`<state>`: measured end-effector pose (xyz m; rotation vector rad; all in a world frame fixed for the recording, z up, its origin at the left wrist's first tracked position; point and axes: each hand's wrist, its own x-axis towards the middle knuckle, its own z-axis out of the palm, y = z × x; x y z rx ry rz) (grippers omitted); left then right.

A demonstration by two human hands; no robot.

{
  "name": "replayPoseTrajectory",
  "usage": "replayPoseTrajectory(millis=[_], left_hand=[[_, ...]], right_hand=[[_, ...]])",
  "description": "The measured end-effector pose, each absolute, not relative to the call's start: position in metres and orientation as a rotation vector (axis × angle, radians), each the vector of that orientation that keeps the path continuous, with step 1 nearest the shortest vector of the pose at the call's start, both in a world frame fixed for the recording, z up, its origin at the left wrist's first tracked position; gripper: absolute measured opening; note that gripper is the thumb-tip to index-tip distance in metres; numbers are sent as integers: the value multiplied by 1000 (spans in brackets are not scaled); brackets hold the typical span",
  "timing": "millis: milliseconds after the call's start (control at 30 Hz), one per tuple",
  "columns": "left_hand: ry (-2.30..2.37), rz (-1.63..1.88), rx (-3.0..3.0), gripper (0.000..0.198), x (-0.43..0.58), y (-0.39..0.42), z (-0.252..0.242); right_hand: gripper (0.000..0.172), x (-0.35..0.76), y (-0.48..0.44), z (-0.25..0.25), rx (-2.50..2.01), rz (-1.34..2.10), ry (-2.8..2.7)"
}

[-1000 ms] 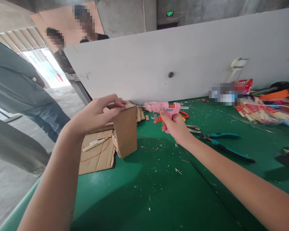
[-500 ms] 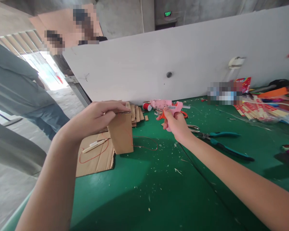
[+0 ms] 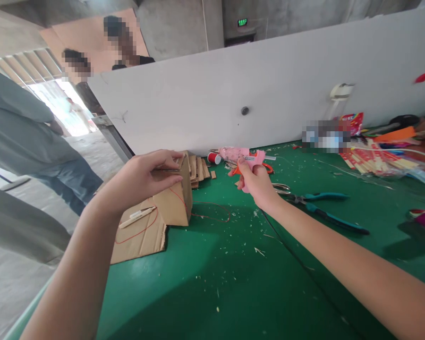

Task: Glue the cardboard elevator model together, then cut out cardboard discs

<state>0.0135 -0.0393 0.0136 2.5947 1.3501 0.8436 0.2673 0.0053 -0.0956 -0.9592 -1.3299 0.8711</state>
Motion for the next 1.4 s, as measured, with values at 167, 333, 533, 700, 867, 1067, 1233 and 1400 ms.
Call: replayPoseTrajectory(millis=[167,333,533,700,867,1067,1233,1400], left_hand=[[1345,836,2677,21,12,-37,10],[1344,812,2735,21,10,-36,11],[1341,798,2770,20,10,-38,12],[1336,815,2754,21,10,-40,11],[1303,860,2676,22,7,-38,9],[1304,885,2631,15,0,-34,7],[1277,870,2642,16,3,-35,9],[1247,901,2631,15,4,-34,8]], right_hand=[[51,265,0,-89,-971,850,-1360],[52,264,-1,-87,-1023,836,-1393],[48,267,3,-93,-998,888,-1335],[49,268,1,-92,-995,903,-1360],[45,263,-7,-83,-903,987,-1425],[48,256,-14,-79,-873,1086,-1489],[50,253,-18,-78,-890,1073,-1554],[53,252,-20,-78,-868,1068,-1618]])
